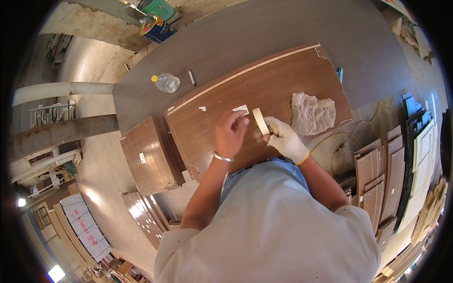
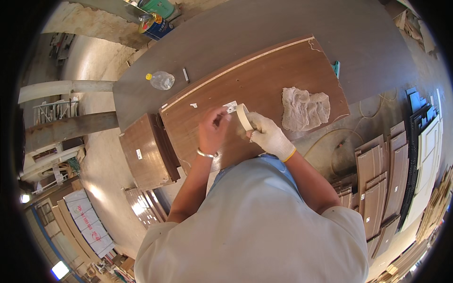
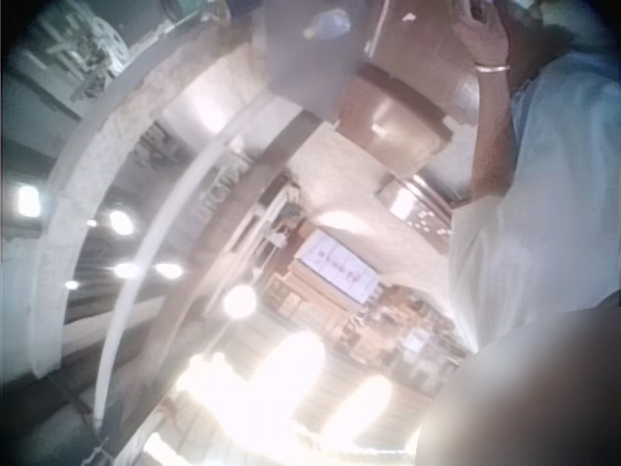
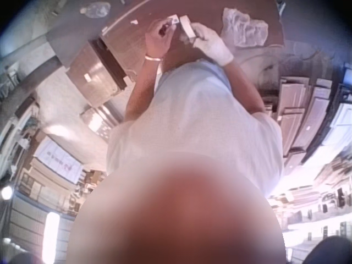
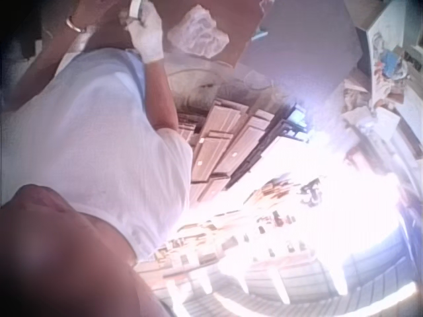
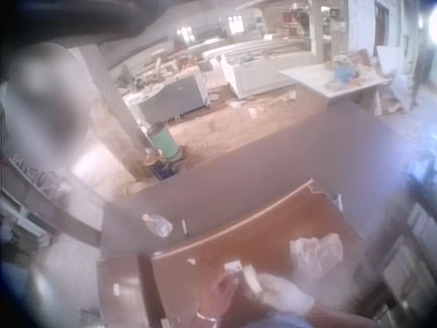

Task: The person wipes a large wooden panel with a cloth, applies masking tape along its edges, flips the panel to clean the other side, and stacks it with other panels. The person repeats this process on additional panels, using a liquid from a bottle to aid cleaning.

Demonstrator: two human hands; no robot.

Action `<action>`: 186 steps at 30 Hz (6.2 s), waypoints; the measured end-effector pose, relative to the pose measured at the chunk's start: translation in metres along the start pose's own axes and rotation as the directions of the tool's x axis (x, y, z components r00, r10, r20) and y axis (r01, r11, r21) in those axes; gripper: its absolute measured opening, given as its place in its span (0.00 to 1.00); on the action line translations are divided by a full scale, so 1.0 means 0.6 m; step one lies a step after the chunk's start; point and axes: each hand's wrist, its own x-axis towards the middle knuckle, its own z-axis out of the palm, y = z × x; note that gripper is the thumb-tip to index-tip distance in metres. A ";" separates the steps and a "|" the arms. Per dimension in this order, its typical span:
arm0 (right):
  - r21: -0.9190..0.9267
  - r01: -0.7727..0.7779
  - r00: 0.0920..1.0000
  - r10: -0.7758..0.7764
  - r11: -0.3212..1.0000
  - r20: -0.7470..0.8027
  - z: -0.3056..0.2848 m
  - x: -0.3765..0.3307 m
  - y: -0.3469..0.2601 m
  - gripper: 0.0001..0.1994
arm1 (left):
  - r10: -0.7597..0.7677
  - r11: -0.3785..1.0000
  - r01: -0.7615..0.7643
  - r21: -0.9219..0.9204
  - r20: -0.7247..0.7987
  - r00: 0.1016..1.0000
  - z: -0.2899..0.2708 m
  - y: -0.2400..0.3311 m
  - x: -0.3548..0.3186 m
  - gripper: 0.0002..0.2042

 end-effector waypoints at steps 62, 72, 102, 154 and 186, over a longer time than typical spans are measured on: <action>-0.611 0.331 0.941 -0.297 0.719 0.160 0.061 -0.006 -0.017 0.17 | 0.099 0.966 -0.060 0.253 -0.142 0.985 -0.015 0.085 -0.101 0.07; -0.722 0.425 0.896 -0.368 0.546 0.249 0.049 -0.007 -0.011 0.18 | 0.412 0.789 -0.339 0.513 -0.030 0.911 -0.026 0.068 -0.076 0.11; -0.530 0.055 0.994 0.002 0.847 0.107 0.064 -0.018 -0.005 0.12 | 0.124 0.978 -0.134 0.159 0.072 0.990 -0.031 0.055 -0.130 0.07; 0.263 -0.346 0.889 0.404 0.901 -0.214 -0.048 0.021 0.102 0.16 | -0.588 0.624 0.723 0.295 -0.433 0.684 -0.014 -0.271 0.161 0.15; 0.354 -0.275 0.897 0.371 0.894 -0.242 -0.104 -0.076 0.123 0.15 | -0.761 0.515 0.600 0.612 0.004 0.649 -0.066 -0.300 0.229 0.28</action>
